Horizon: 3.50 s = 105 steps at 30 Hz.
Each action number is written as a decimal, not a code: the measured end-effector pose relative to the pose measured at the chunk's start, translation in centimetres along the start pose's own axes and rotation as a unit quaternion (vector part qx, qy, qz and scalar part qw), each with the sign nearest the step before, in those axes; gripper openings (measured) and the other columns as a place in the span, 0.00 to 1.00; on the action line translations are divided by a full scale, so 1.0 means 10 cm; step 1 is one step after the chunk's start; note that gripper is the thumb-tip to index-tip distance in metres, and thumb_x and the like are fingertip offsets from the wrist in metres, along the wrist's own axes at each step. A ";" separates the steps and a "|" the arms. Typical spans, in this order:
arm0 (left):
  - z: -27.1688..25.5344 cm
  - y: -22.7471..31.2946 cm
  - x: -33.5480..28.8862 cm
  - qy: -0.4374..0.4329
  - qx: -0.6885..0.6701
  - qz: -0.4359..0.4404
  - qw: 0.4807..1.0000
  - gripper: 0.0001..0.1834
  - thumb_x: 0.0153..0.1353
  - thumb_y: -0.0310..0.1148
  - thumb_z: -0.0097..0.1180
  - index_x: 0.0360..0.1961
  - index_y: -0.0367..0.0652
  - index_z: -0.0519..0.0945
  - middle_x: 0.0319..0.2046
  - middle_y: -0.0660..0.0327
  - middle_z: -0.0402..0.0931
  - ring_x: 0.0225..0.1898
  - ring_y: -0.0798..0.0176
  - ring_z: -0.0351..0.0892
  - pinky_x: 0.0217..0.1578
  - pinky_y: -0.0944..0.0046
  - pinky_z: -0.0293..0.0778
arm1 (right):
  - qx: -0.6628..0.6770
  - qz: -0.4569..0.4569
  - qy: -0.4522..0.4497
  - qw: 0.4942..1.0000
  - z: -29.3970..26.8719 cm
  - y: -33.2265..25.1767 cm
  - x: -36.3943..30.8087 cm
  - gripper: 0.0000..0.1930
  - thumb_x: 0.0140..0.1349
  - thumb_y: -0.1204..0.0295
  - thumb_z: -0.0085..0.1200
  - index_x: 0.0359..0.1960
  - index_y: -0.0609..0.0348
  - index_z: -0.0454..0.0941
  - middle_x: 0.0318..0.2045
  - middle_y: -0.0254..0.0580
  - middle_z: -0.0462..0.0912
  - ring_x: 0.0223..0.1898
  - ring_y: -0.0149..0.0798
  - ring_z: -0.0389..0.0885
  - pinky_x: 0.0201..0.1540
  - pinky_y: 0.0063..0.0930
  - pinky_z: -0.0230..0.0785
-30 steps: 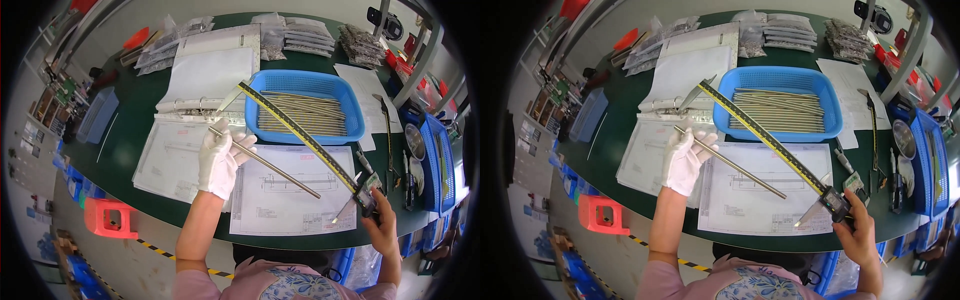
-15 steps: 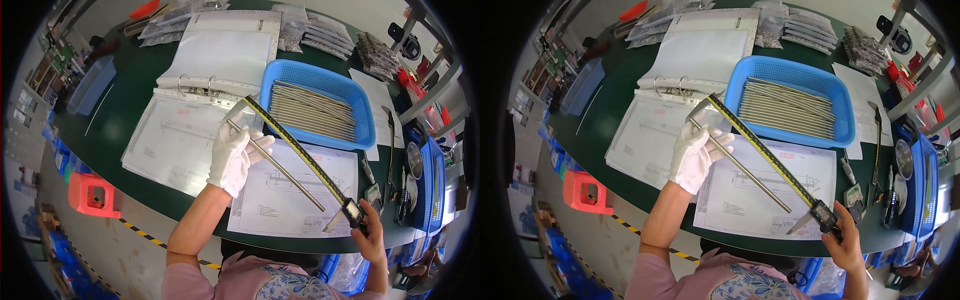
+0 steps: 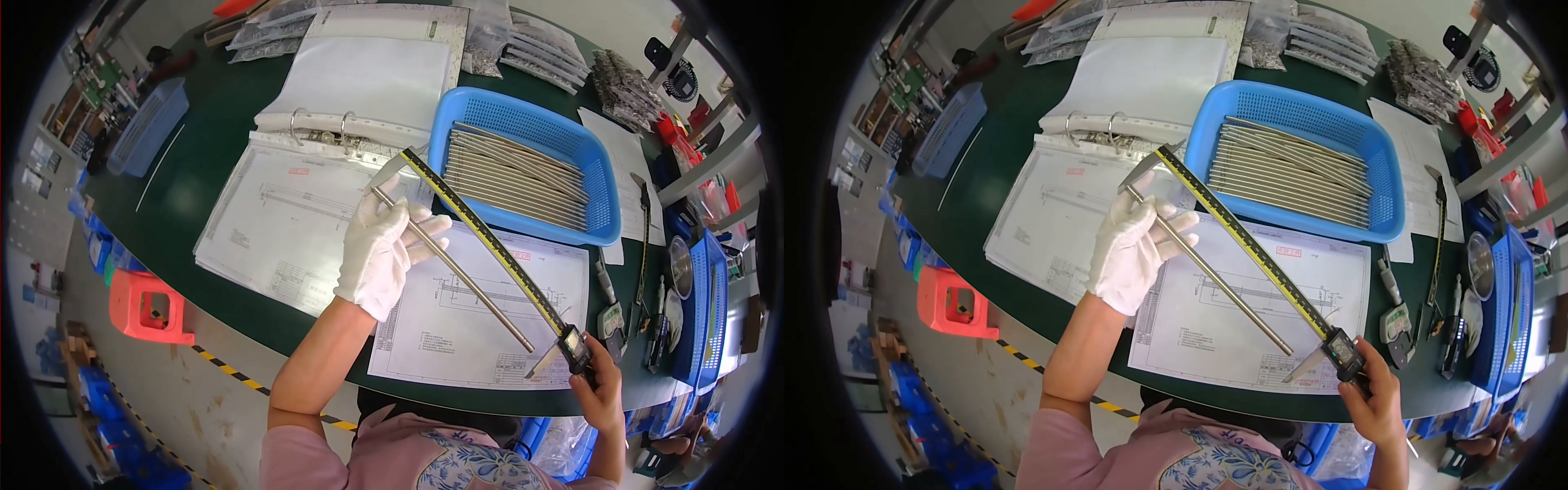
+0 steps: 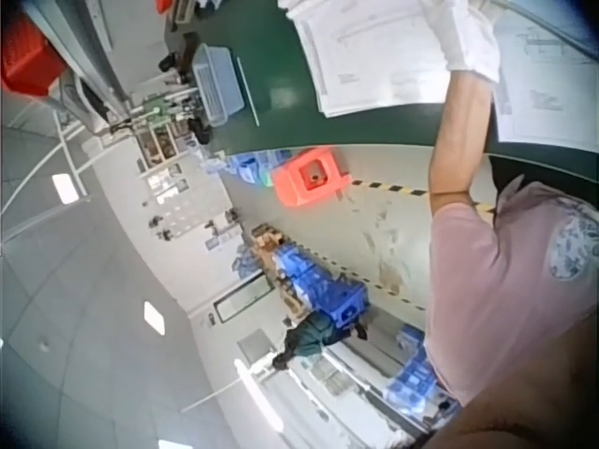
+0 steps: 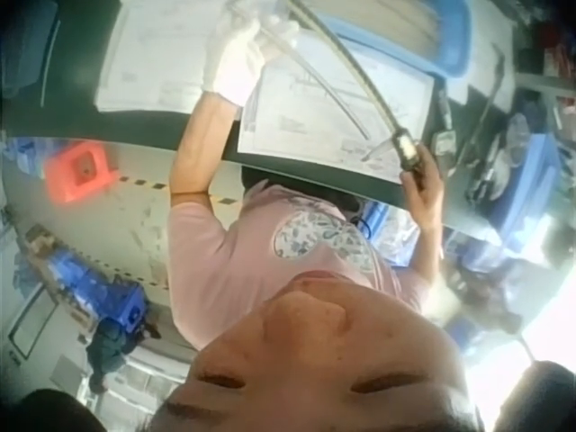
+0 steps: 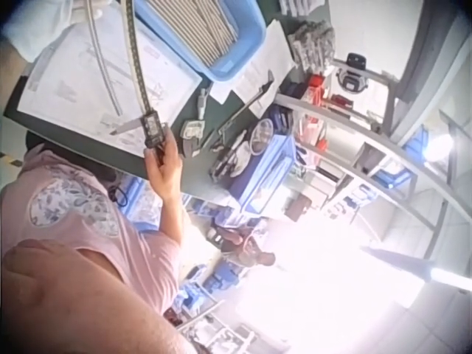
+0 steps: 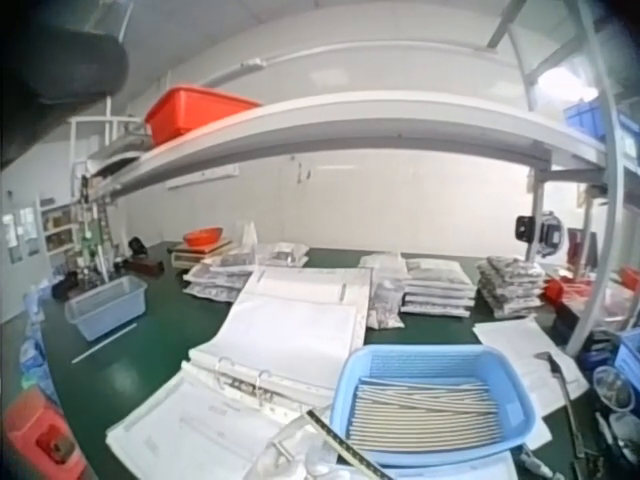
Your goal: Measuring the length of metal rods using a digital caliper and organizing them on a factory workbench based on technical specifications.
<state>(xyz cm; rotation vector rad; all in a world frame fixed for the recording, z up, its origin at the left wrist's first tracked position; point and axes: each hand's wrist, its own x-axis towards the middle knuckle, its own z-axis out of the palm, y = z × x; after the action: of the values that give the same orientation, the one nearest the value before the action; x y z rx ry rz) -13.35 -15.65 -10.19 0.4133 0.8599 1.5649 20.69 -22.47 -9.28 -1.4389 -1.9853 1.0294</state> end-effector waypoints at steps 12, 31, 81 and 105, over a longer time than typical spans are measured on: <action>-0.13 -0.04 0.04 -0.042 -0.035 0.025 0.998 0.23 0.65 0.30 0.43 0.60 0.45 0.57 0.29 0.61 0.73 0.40 0.54 0.79 0.38 0.52 0.79 | -0.123 -0.033 0.035 0.991 0.04 -0.16 0.01 0.21 0.48 0.75 0.60 0.44 0.69 0.70 0.23 0.46 0.76 0.20 0.39 0.74 0.26 0.24 0.66; -0.43 0.13 0.07 -0.048 -0.004 0.006 0.999 0.23 0.66 0.26 0.39 0.62 0.42 0.56 0.35 0.61 0.73 0.48 0.55 0.75 0.47 0.49 0.76 | -0.226 -0.097 0.056 0.968 0.00 -0.13 0.01 0.16 0.51 0.64 0.58 0.35 0.61 0.71 0.19 0.43 0.74 0.19 0.48 0.73 0.21 0.36 0.64; -0.40 0.07 0.06 -0.068 -0.005 0.014 0.998 0.23 0.65 0.28 0.41 0.62 0.42 0.57 0.35 0.61 0.73 0.48 0.55 0.75 0.47 0.49 0.76 | -0.246 -0.090 0.082 0.962 0.11 0.01 -0.02 0.16 0.51 0.60 0.59 0.31 0.60 0.71 0.17 0.40 0.74 0.18 0.47 0.74 0.21 0.34 0.64; -0.53 0.14 0.12 -0.087 -0.041 -0.012 0.995 0.18 0.66 0.28 0.39 0.57 0.39 0.62 0.39 0.56 0.75 0.49 0.55 0.75 0.49 0.52 0.75 | -0.252 -0.078 0.105 0.959 0.19 0.03 0.00 0.19 0.51 0.53 0.57 0.23 0.56 0.68 0.14 0.38 0.71 0.15 0.46 0.71 0.18 0.35 0.62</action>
<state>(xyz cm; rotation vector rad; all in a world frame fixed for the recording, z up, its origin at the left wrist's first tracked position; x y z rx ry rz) -18.24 -16.02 -12.98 0.4706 0.6628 1.5114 19.44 -22.97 -10.72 -1.5282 -2.2501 0.2914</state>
